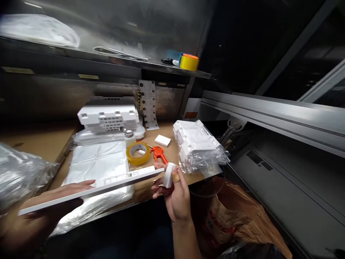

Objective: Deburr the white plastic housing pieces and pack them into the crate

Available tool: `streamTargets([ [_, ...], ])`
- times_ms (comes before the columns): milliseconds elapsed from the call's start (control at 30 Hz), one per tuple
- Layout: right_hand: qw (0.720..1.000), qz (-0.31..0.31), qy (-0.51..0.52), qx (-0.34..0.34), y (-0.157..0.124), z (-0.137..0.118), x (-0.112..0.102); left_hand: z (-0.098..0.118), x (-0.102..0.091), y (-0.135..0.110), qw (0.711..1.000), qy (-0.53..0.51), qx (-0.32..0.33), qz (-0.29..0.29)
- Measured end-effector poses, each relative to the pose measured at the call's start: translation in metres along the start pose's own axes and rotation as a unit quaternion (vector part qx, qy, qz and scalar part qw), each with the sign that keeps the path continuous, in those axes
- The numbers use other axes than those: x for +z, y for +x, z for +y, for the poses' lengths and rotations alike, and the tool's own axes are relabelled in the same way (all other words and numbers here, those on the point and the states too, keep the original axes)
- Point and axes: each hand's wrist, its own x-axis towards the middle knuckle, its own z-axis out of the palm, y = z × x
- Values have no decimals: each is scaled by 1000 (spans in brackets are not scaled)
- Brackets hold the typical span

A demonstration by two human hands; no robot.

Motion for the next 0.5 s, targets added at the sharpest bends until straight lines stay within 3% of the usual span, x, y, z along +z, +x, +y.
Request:
streamTargets([
  [67,1000,12,7,19,-1,2,0,13,6,2,995,82,50,-23],
  [167,999,24,12,31,-2,4,0,27,13,2,992,82,93,-35],
  [367,996,38,45,64,3,9,-2,37,18,-5,998,38,41,-21],
  [500,997,45,42,50,-5,9,0,38,20,-9,997,39,64,-25],
])
